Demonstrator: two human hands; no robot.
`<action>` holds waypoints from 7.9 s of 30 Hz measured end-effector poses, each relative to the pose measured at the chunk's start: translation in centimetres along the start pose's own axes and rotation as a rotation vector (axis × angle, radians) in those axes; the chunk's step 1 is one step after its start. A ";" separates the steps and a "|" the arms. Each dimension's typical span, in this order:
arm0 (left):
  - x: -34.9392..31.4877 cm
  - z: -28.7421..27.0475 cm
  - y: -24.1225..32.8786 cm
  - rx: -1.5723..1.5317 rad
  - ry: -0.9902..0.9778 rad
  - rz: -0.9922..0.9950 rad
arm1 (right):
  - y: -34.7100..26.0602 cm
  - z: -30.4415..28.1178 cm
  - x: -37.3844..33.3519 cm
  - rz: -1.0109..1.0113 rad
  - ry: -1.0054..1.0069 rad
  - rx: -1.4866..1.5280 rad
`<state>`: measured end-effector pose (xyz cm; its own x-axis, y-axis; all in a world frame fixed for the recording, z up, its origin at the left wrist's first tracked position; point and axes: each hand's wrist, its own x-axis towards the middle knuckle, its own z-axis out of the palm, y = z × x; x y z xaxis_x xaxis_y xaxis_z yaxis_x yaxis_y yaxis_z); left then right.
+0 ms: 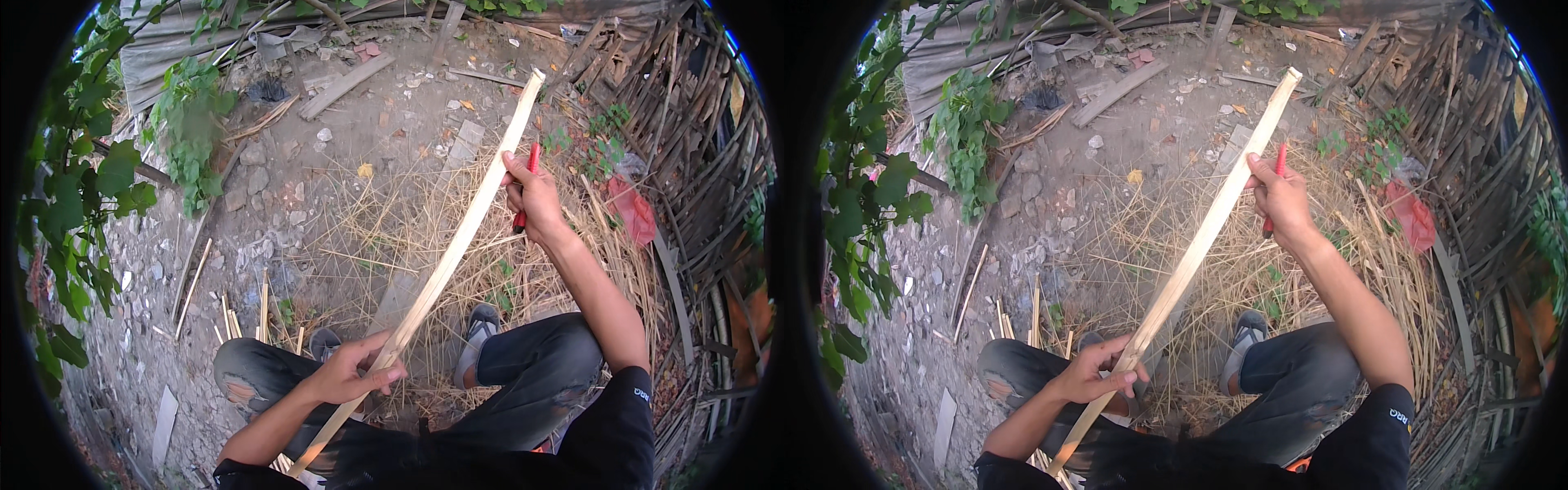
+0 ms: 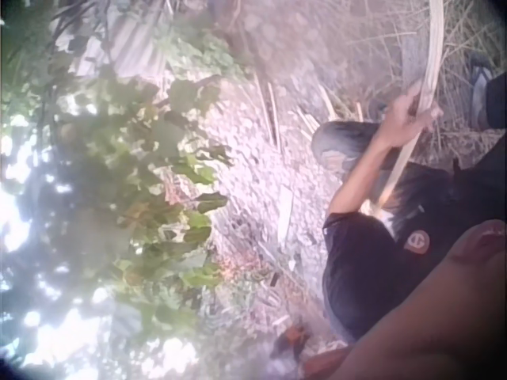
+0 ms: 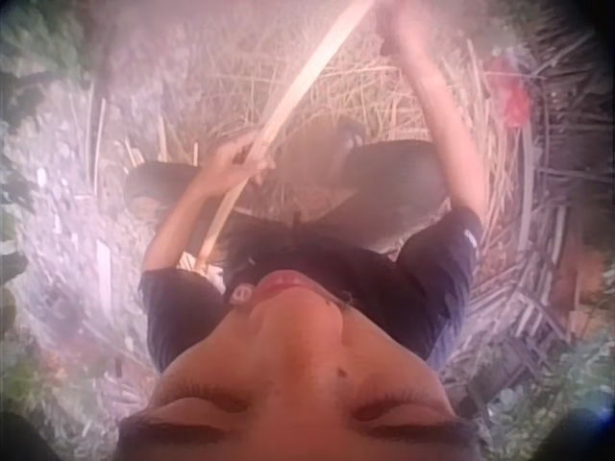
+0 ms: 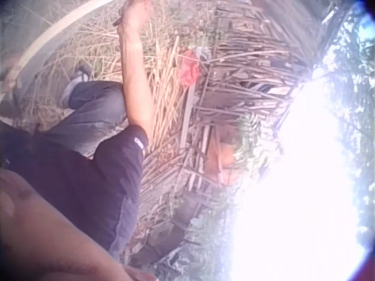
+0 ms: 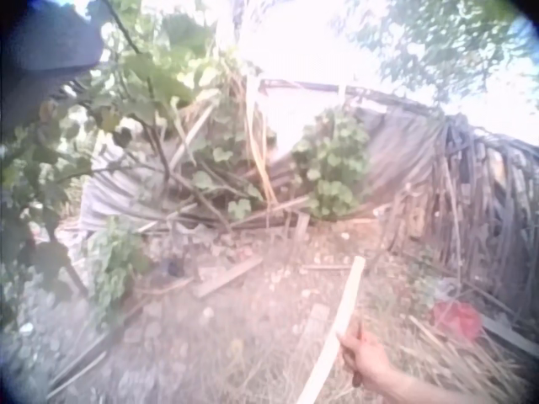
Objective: The person sits on the ground and uses a red utility knife to shave and smooth long bamboo strips. They hold the strips with one hand and scrape along the length with the knife, occasionally rotating the strips to work different sides.
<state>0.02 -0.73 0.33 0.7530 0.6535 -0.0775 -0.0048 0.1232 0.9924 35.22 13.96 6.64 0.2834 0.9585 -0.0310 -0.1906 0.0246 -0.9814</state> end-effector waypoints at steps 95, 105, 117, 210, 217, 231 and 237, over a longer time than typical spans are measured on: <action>-9.3 -1.1 -2.4 0.100 0.139 -0.374 | 2.2 -10.4 7.8 0.282 -0.128 -0.968; -8.9 -1.2 -2.9 0.050 0.137 -0.420 | 2.2 -15.2 5.4 0.102 -0.225 -1.408; -8.8 -0.9 -2.3 -0.064 0.064 -0.448 | 1.9 -14.1 5.0 -0.549 -0.185 -1.398; -9.9 0.5 -2.4 0.644 0.251 0.038 | 1.2 -11.9 4.9 -0.287 0.324 -0.915; -9.6 1.5 -1.2 0.740 0.283 0.031 | 4.0 -14.5 7.3 -0.293 0.191 -0.417; -10.0 2.2 -1.1 0.783 0.330 -0.006 | 1.8 -13.3 5.0 -0.186 0.199 -0.308; -8.7 2.1 1.1 0.707 0.237 -0.095 | 1.6 -12.3 4.7 -0.156 0.187 -0.194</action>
<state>-5.20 -7.87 2.29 0.5669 0.8171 -0.1047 0.5370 -0.2702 0.7991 47.86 15.01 2.62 0.4667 0.8780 0.1062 0.0463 0.0957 -0.9943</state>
